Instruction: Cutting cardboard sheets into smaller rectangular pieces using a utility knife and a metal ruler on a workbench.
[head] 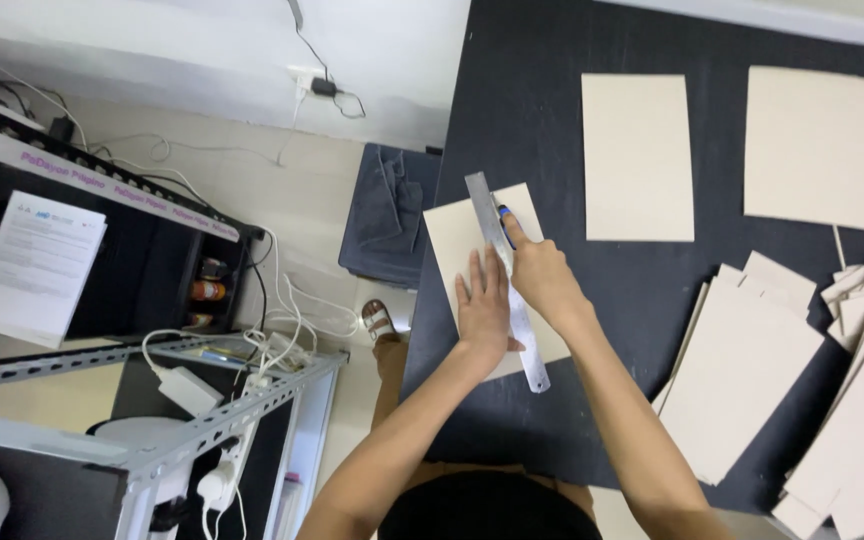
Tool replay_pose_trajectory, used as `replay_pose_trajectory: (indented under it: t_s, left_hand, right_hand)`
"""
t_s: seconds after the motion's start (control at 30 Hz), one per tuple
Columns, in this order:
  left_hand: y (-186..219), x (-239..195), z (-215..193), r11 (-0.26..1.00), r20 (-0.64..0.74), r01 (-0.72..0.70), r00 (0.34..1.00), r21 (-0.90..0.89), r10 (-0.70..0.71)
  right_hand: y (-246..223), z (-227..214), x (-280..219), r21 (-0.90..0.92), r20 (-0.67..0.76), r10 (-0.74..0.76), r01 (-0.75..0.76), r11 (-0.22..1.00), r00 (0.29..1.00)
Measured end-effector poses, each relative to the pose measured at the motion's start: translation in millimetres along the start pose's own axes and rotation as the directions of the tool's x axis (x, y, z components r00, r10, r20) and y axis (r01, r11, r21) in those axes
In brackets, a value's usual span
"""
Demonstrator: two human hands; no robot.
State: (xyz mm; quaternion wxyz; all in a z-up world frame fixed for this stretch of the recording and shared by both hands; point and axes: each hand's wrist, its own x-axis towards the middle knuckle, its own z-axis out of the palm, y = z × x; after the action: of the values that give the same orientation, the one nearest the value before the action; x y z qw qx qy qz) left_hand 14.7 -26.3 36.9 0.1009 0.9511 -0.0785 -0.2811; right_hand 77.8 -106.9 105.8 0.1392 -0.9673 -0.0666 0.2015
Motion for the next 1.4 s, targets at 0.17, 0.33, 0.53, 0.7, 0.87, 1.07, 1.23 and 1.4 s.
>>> replay_pose_trajectory:
  t_s: [0.17,0.33,0.53,0.7,0.87,1.07,1.23,1.4]
  left_hand:
    - [2.1,-4.0,-8.6,1.0,-0.008,0.025,1.0,0.015,-0.025]
    - [3.2,-8.4,-9.5,0.998,-0.02,0.014,1.0,-0.054,-0.015]
    - [1.8,7.3,10.0,0.962,-0.103,0.109,0.991,0.25,-0.085]
    - [1.8,-4.2,-4.1,1.0,0.017,0.017,1.0,-0.01,-0.017]
    - [2.7,-1.0,-3.1,1.0,0.013,0.025,1.0,0.003,-0.025]
    - [4.2,-1.7,-1.1,0.999,-0.005,0.035,0.999,0.032,-0.034]
    - [2.9,-9.3,-9.5,1.0,-0.033,0.014,0.999,-0.019,-0.015]
    - [2.5,-12.2,-15.1,0.999,-0.011,0.022,1.0,-0.024,-0.022]
  right_hand:
    - [19.7,8.2,-115.6,-0.065,0.173,0.09,-0.079,0.995,0.981]
    - [63.9,24.8,-218.1,-0.245,0.396,0.299,-0.214,0.946,0.868]
    - [16.6,-55.1,-122.3,0.142,0.356,0.151,-0.214,0.967,0.922]
    - [-12.3,-11.4,-6.2,0.132,-0.035,0.072,-0.067,0.989,0.997]
    - [-14.4,2.8,7.3,0.033,0.033,0.109,-0.11,0.993,0.994]
    - [1.4,4.1,-43.1,-0.061,0.121,0.093,-0.086,0.994,0.988]
    - [34.0,14.9,-183.2,-0.192,0.26,0.185,-0.137,0.972,0.948]
    - [72.3,-0.4,-202.2,-0.148,0.453,0.186,-0.132,0.98,0.872]
